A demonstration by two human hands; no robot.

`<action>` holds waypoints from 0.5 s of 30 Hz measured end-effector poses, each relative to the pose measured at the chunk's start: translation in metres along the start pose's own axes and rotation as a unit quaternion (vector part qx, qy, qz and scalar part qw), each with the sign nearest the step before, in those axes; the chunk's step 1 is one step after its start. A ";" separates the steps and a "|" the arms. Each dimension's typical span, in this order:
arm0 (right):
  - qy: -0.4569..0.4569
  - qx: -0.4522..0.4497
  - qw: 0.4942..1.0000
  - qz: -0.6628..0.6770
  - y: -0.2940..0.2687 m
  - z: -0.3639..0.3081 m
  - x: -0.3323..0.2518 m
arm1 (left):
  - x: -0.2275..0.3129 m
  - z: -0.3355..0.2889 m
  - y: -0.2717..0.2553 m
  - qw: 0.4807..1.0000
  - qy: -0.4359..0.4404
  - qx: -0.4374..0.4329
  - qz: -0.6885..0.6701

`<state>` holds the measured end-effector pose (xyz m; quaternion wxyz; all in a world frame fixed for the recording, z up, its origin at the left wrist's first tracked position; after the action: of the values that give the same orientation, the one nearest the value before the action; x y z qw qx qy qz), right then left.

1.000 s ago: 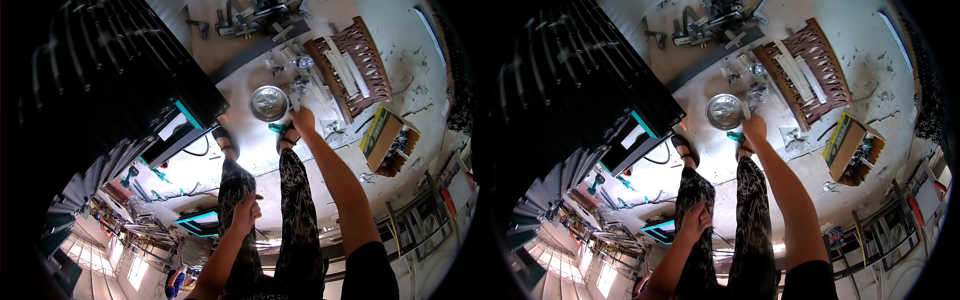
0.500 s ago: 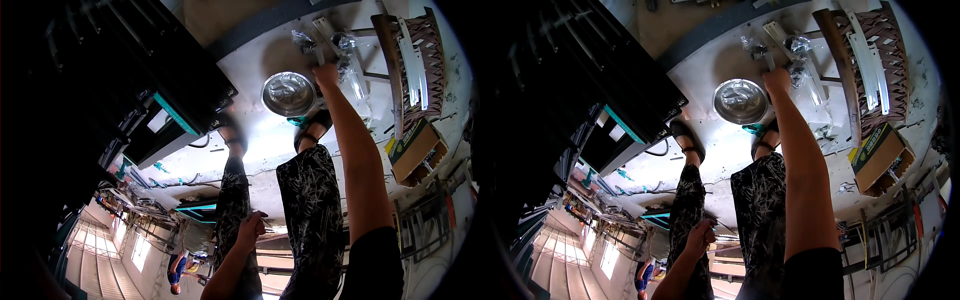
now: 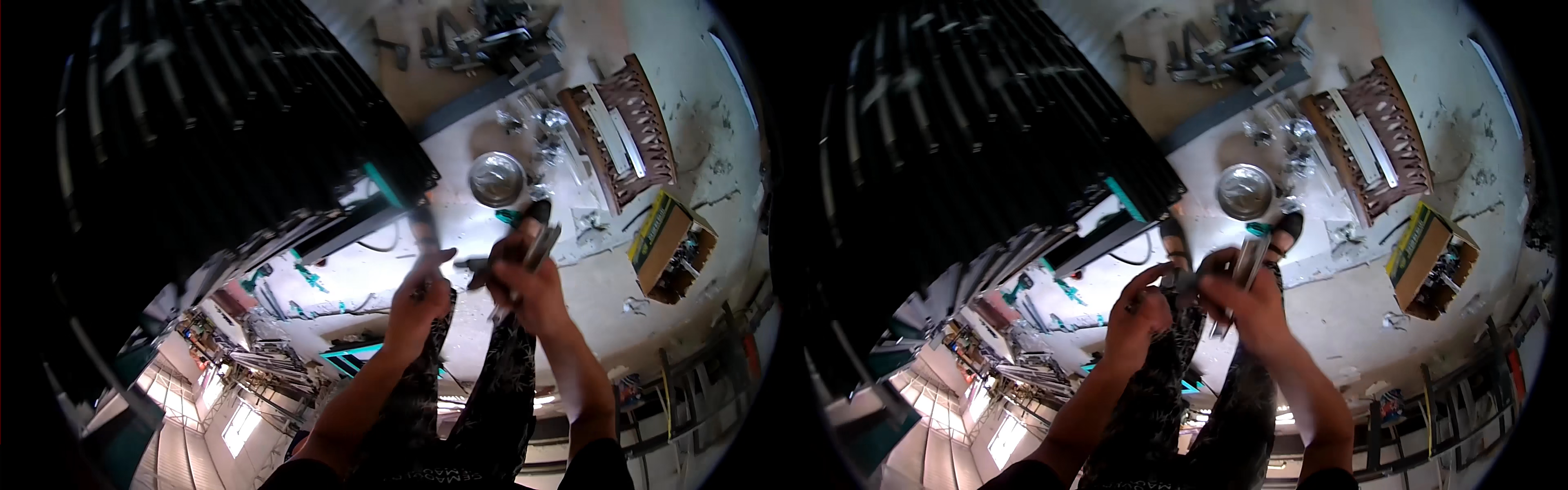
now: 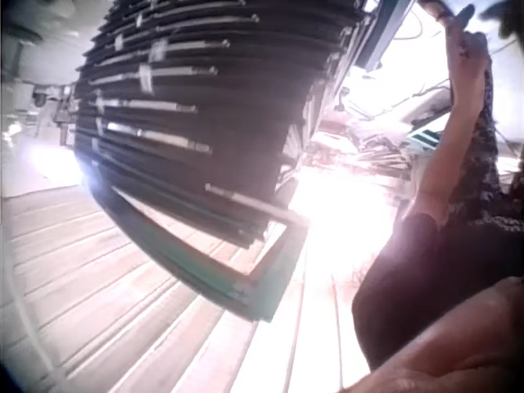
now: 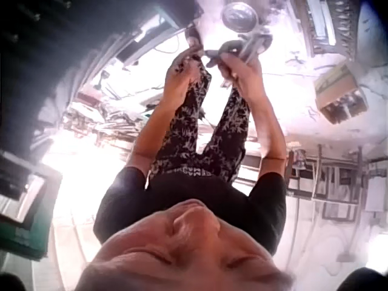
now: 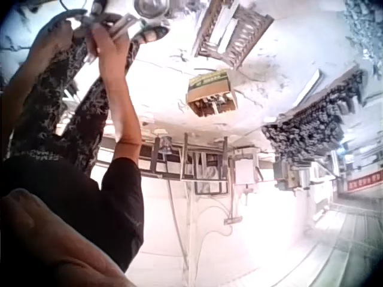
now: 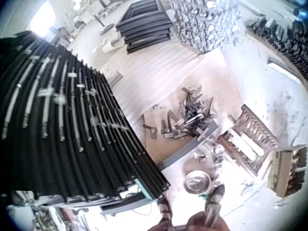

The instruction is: The person gathers hardware components into a metal bowl, retrieves additional parts from a bag, and carries them across the workshop. The person then inserts metal fittings and brackets into stacked metal frames by hand.

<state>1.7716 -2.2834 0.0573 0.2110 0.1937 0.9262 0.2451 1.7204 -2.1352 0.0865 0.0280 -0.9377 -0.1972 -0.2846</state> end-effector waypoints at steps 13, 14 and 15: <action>-0.021 -0.120 0.990 0.066 0.144 -0.129 0.030 | 0.117 -0.150 -0.042 0.998 0.066 0.005 0.004; -0.054 -0.110 0.992 0.024 0.151 -0.133 0.029 | 0.121 -0.156 -0.049 0.998 0.070 0.003 0.001; -0.111 -0.074 0.990 -0.054 0.162 -0.140 0.022 | 0.126 -0.162 -0.058 0.995 0.096 0.019 0.005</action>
<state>1.7264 -2.1944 0.2480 0.3395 0.1533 0.8855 0.2777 1.7092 -2.0644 0.2875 0.0659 -0.9065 -0.1940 -0.3690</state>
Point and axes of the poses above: each hand's wrist, its own z-axis towards the middle knuckle, its own y-axis out of the palm, x = y × z, the point moved 4 cm from there along z, towards the middle knuckle, and after that the axes turned 5 degrees about x, right-handed, at the moved point
